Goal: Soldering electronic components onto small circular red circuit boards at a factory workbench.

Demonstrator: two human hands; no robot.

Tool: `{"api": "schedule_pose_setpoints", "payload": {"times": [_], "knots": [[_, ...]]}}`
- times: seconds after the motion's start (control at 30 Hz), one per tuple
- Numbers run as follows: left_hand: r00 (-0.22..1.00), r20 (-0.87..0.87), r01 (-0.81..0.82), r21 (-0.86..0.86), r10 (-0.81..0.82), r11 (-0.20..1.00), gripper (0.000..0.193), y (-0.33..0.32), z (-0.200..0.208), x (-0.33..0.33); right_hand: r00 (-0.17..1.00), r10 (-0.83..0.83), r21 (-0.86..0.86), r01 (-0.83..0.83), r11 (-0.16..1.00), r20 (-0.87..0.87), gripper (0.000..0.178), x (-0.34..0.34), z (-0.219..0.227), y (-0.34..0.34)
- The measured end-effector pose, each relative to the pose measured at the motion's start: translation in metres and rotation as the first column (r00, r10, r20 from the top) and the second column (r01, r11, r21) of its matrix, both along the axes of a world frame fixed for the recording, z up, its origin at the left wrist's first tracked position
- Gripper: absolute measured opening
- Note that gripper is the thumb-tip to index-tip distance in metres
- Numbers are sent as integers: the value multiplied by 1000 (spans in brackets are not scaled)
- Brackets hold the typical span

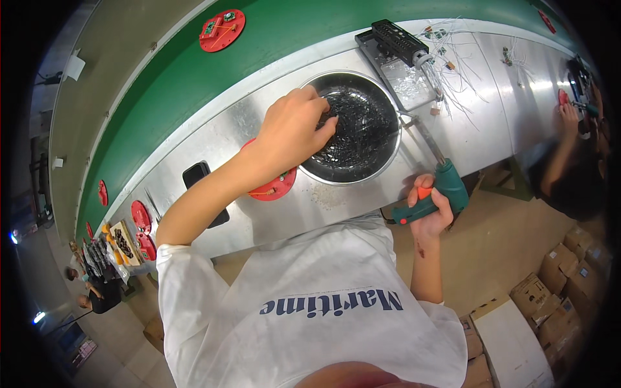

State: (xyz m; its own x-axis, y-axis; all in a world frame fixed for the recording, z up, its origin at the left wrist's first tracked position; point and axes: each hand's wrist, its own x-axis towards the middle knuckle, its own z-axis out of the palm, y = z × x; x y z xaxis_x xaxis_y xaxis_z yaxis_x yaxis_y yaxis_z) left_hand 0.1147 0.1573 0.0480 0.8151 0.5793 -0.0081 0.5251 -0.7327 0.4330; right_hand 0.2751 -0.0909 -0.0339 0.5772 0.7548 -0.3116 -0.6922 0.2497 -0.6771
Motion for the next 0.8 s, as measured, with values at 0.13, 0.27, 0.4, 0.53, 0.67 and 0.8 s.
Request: {"api": "schedule_pose_setpoints", "payload": {"times": [0.13,0.27,0.4,0.53,0.67,0.8], "knots": [[999,-35,27,-40,-29,999,17,9,-18,5,1000,-6,1,6,1000,-7,29,-2,4,2],[999,35,-8,-130,13,991,13,8,-17,0,1000,-10,-11,10,1000,-14,28,-1,5,4],[996,65,-48,-186,61,981,11,5,1,-5,1000,13,1,-13,1000,-18,29,0,6,3],[989,113,-76,-197,100,978,11,0,12,-10,1000,9,-5,-9,1000,-10,29,1,7,2],[986,146,-62,-152,84,986,11,-6,25,-11,1000,6,-1,-6,1000,-7,28,0,8,1],[978,142,-129,-159,151,979,8,-31,46,-14,999,45,-30,-44,999,15,27,1,8,2]]}}
